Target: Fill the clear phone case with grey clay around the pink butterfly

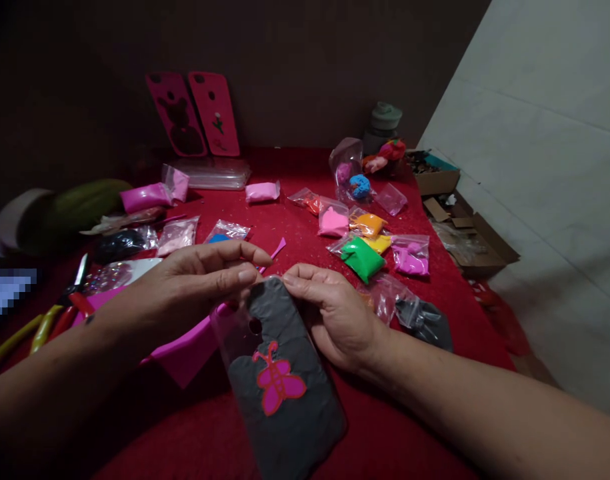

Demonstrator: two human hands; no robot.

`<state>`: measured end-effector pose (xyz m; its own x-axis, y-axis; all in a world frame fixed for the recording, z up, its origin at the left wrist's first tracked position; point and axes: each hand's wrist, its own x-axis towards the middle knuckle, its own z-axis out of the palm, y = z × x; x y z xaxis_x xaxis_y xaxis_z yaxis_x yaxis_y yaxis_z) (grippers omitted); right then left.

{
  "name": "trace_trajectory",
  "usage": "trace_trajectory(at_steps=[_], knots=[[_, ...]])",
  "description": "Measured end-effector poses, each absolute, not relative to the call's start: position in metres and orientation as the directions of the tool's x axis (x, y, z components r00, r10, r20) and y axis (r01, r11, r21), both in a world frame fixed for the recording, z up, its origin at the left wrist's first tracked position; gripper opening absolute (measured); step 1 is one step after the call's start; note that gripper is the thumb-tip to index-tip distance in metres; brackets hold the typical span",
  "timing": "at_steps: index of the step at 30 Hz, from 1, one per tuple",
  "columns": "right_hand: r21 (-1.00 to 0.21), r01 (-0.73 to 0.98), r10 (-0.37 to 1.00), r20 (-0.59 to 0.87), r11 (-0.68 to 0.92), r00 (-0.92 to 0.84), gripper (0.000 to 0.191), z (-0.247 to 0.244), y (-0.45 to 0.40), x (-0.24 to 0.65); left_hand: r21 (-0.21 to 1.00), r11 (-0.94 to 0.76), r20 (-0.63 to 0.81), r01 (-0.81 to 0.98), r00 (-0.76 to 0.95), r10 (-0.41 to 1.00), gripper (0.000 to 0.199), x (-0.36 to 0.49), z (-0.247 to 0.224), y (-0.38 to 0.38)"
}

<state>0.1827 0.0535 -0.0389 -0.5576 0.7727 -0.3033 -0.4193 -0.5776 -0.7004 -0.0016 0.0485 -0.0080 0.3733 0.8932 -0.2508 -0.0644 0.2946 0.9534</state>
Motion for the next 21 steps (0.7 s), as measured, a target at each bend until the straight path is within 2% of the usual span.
trace_trajectory(at_steps=[5,12,16,21], knots=[[-0.688,-0.434,0.774,-0.302,-0.581,-0.557,0.019,-0.039,0.053,0.182,0.963,0.270,-0.253,0.001,0.356,0.899,0.028,0.005,-0.005,0.047],[-0.689,-0.434,0.773,-0.299,-0.580,-0.559,0.019,-0.041,0.052,0.181,0.963,0.267,-0.259,-0.015,0.207,0.944,0.031,0.017,-0.006,0.040],[-0.700,-0.419,0.772,-0.304,-0.578,-0.558,0.019,-0.040,0.051,0.182,0.966,0.259,-0.254,0.009,0.227,0.940,0.022,0.015,-0.003,0.040],[-0.701,-0.420,0.775,-0.307,-0.577,-0.553,0.019,-0.040,0.051,0.181,0.975,0.217,-0.220,0.039,0.227,0.949,0.028,0.012,-0.003,0.040]])
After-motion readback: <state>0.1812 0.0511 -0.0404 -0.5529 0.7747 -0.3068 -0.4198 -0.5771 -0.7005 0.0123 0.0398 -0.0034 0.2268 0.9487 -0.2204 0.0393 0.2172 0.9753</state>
